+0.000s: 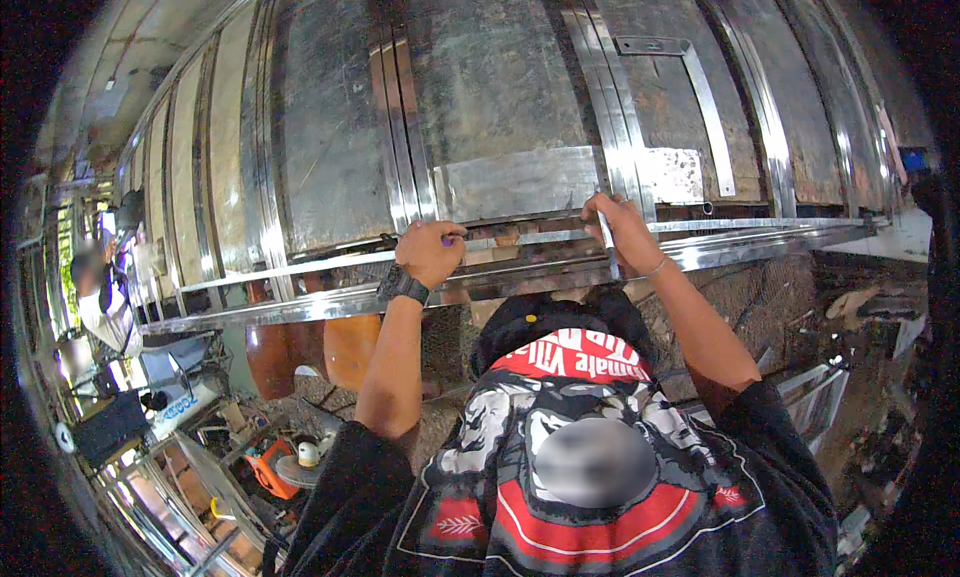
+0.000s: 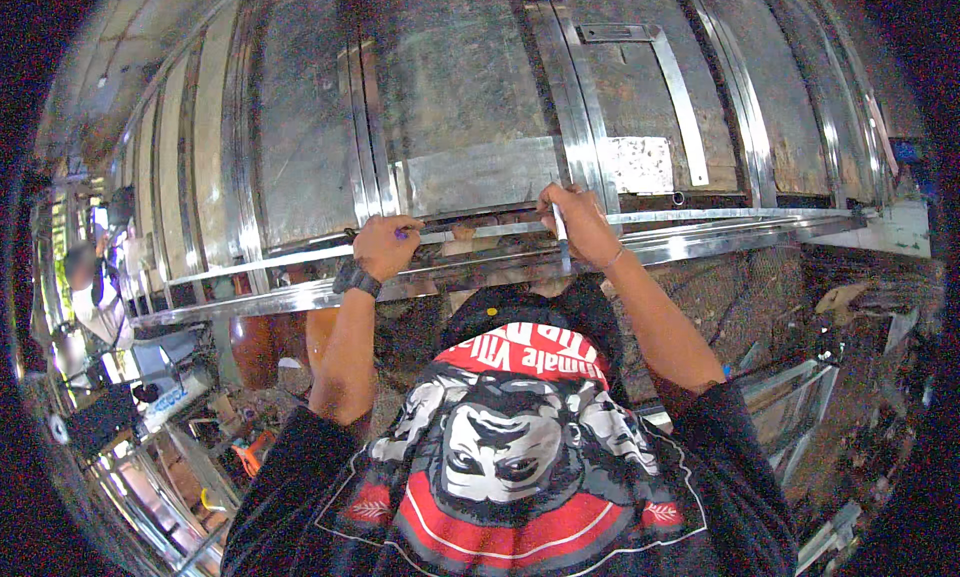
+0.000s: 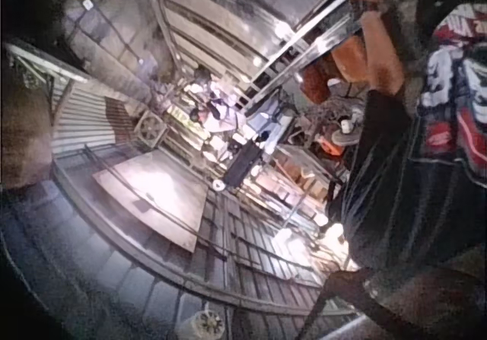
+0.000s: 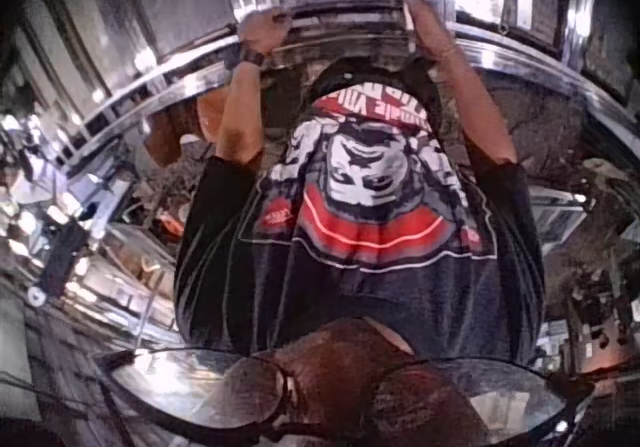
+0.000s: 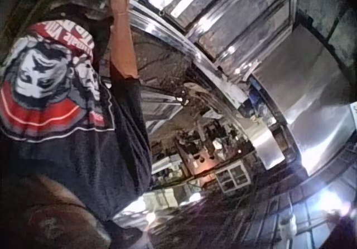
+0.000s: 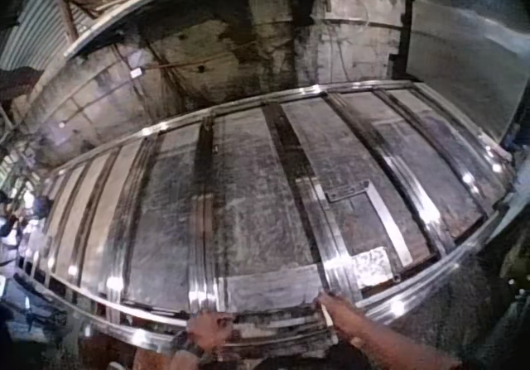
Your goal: The person measures and marks metal frame components using a try square and a tape measure. They place the try square on the frame, mark lines with a marker, then switch to a tape measure to measure lengths and mark additional points on the frame.
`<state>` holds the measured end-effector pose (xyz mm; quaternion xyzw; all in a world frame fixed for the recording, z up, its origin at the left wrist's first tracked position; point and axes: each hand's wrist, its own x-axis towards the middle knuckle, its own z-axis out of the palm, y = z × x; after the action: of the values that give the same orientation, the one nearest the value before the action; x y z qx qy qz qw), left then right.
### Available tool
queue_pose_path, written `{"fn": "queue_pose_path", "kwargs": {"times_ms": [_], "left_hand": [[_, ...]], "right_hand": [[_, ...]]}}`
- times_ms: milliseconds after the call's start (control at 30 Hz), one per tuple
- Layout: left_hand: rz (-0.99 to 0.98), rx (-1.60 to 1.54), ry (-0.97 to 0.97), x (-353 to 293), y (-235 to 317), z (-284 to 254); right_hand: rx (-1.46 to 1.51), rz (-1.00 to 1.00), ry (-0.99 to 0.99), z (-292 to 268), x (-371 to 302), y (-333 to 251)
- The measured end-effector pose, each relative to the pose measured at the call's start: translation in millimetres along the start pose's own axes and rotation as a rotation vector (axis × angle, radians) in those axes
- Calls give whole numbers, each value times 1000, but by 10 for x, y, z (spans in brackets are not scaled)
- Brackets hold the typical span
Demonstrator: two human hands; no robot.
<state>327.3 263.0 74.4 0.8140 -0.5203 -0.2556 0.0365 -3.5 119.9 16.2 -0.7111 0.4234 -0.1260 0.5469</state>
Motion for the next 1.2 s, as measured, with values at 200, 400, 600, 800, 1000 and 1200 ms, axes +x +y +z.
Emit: {"fn": "queue_pose_path", "kwargs": {"times_ms": [200,400,600,800,1000,1200], "left_hand": [[138,-49,-201,249,167,34],[415,1,-436,594,401,139],[435,67,-516,764,495,279],[450,-69,-564,840,339,420],[353,-65,-529,748,395,358],[457,-64,-418,725,343,459]], "right_hand": [[783,368,216,-110,10,-310],[582,386,113,-3,-30,-380],[195,106,56,168,87,-37],[454,221,-17,-36,44,-184],[274,147,-1,89,11,-70],[-240,-68,146,290,1,59]]}}
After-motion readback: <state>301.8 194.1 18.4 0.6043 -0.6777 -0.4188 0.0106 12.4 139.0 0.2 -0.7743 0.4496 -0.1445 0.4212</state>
